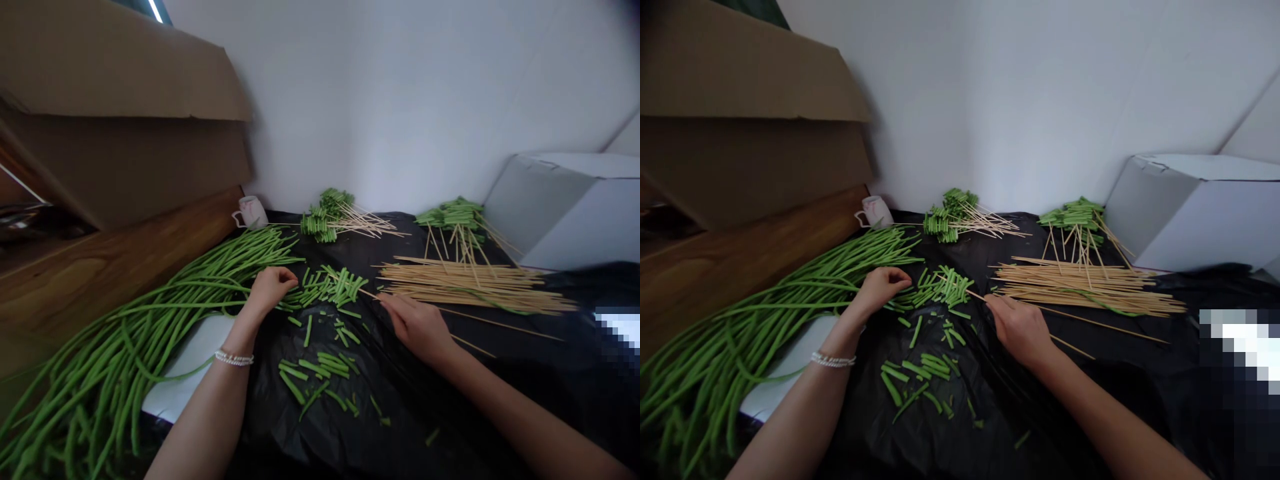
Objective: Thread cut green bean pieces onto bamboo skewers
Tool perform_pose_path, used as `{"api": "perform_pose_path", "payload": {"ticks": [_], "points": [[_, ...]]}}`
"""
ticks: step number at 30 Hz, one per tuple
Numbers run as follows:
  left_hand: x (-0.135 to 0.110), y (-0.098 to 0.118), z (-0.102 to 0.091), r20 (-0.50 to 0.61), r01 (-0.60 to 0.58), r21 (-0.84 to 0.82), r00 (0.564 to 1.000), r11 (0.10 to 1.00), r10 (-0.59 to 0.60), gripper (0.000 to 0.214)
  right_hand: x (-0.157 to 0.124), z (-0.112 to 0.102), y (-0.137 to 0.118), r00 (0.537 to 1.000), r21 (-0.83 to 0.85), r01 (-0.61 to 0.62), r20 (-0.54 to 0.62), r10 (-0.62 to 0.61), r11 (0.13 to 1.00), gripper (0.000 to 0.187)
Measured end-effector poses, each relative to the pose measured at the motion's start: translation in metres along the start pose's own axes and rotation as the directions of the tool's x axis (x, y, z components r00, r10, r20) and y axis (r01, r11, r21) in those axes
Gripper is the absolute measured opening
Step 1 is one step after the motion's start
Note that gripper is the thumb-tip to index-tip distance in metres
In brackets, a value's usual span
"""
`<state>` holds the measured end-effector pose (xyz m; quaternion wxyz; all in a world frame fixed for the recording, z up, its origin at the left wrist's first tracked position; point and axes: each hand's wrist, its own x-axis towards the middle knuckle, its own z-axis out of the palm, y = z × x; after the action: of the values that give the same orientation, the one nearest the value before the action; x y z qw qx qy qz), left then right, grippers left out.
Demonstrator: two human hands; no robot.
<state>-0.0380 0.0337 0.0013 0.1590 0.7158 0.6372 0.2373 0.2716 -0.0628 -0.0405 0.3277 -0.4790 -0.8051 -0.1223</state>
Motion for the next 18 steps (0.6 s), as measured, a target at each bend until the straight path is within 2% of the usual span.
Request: {"api": "perform_pose_path", "payload": {"ticks": [4,7,10,14,18], "points": [[-0.001,0.001,0.001,0.103,-0.025,0.012,0.994,1.000,0.024,0.020,0.000,0.000,0.001,1.000,-0.001,0.004,-0.002,-0.004,1.000,0.027],[0.001,-0.008,0.000,0.234,0.000,-0.013,0.972,1.000,0.003,0.022,0.000,0.000,0.001,1.000,-0.001,0.002,0.004,-0.002,1.000,0.026],[0.003,-0.016,0.002,0.314,-0.008,-0.053,0.949,0.999,0.025,0.022,0.000,0.000,0.000,1.000,0.007,0.004,0.012,-0.004,1.000,0.027],[0.003,-0.015,0.005,0.300,-0.091,-0.099,0.947,0.991,0.117,0.020,0.000,0.001,0.000,1.000,0.017,0.005,0.015,-0.005,1.000,0.027],[0.000,0.000,0.006,0.186,-0.102,-0.231,0.972,0.968,0.147,0.025,0.000,0.001,0.001,1.000,0.011,-0.001,0.005,0.001,1.000,0.027]]}}
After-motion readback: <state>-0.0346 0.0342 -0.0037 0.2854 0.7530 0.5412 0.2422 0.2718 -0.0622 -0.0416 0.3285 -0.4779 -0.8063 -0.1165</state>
